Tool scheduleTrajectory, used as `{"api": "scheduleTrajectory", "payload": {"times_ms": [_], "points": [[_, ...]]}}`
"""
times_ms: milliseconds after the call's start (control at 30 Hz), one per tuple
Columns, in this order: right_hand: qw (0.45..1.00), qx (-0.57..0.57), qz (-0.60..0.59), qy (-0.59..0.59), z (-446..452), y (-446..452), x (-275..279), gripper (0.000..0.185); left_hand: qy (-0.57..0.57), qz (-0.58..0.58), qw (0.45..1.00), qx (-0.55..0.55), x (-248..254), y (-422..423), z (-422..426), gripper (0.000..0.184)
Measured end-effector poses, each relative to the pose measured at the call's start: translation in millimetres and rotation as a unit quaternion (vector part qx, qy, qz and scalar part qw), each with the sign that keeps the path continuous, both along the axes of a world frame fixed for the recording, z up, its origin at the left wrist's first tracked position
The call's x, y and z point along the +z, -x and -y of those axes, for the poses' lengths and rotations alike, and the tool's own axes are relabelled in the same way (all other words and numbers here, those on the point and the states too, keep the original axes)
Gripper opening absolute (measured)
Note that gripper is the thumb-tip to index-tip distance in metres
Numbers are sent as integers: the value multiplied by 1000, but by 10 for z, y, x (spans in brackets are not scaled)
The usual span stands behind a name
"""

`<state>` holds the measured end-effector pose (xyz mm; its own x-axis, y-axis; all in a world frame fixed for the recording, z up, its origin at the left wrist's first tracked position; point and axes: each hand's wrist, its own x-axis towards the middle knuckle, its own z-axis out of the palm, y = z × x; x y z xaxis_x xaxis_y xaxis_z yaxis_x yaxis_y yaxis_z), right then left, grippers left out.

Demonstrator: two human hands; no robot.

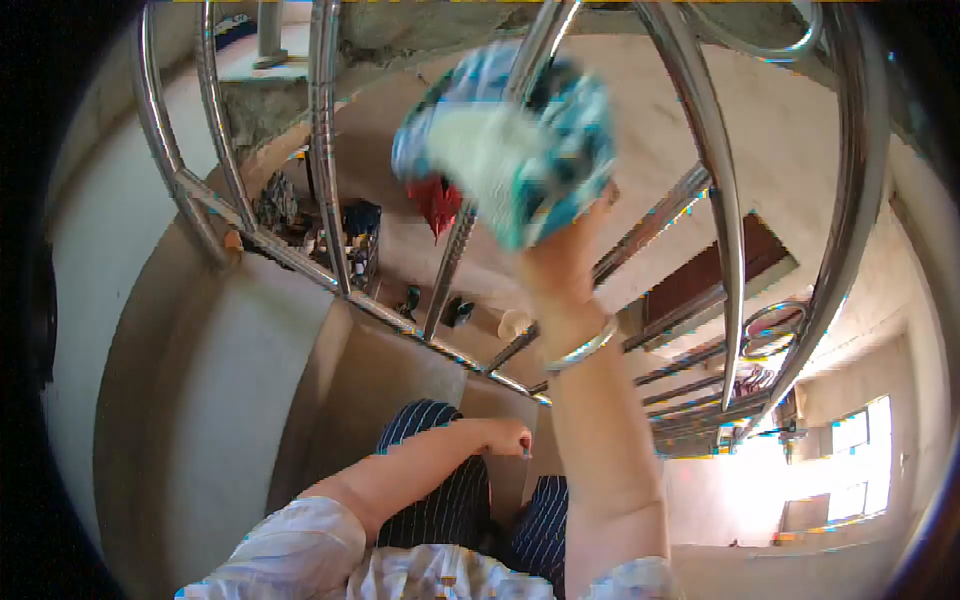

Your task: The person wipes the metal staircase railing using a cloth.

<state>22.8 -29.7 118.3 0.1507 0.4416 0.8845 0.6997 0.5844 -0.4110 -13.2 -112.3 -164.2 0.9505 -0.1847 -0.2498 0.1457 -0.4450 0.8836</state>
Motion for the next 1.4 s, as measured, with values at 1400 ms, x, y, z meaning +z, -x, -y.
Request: {"api": "scheduleTrajectory", "payload": {"times_ms": [1400], "points": [[960,265,-79,-38,-998,1172,1684,22,-18,28,999,37,-77,106,92,25]]}}
